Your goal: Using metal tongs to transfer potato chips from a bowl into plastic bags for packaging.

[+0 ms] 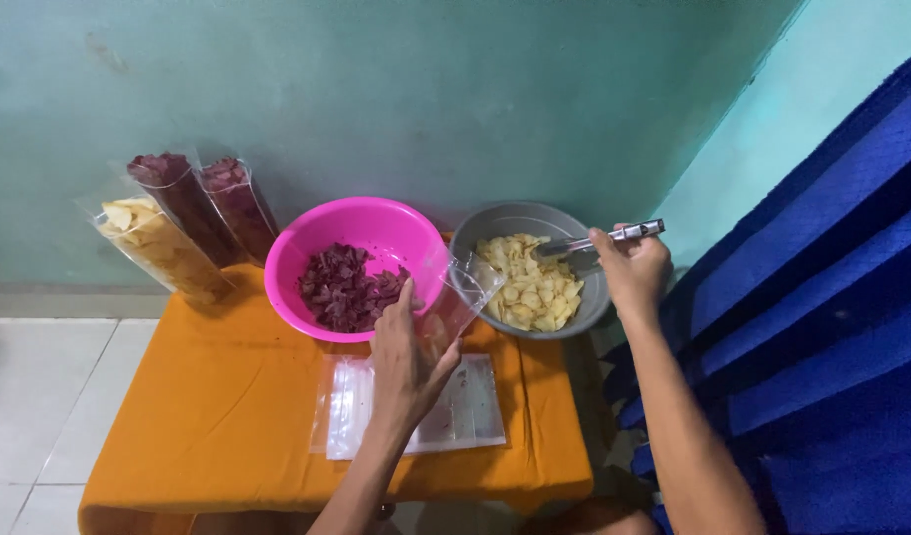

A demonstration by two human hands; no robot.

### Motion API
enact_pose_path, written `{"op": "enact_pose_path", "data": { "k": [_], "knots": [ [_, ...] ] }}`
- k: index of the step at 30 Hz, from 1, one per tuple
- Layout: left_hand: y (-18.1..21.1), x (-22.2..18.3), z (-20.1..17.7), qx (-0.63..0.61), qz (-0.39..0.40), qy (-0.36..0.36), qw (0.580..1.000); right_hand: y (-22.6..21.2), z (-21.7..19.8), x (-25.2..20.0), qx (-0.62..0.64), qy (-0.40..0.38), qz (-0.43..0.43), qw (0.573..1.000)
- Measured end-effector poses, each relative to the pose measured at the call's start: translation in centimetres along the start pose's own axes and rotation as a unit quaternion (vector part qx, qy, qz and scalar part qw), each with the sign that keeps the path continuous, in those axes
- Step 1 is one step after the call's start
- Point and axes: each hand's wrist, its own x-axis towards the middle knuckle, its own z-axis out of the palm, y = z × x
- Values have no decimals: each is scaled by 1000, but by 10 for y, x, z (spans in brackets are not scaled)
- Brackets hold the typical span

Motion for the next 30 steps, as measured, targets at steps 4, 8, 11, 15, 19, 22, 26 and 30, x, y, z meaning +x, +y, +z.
{"op": "enact_pose_path", "data": {
  "k": [4,8,11,15,19,22,26,30],
  "knots": [
    [-1,0,1,9,2,2,1000,0,6,0,-16,-4,2,1000],
    [-4,-1,1,6,4,-4,1000,-19,2,-10,3,3,9,1000],
    [-4,-1,2,4,7,-5,1000,-22,-6,-4,82,11,-4,997],
    [-3,-2,-1,3,14,-8,1000,-36,-24,1,230,-13,32,972],
    [-1,-5,-9,-7,51,9,999,-91,-49,-27,349,-117,33,929],
    [2,-5,-14,-32,65,15,997,-115,-40,-45,340,-161,1,927],
    [0,-5,-14,-70,28,-5,997,-129,-12,-73,253,-153,32,955],
    [-4,-6,-12,-75,30,-1,997,-127,3,-97,241,-201,33,949]
  ]
}}
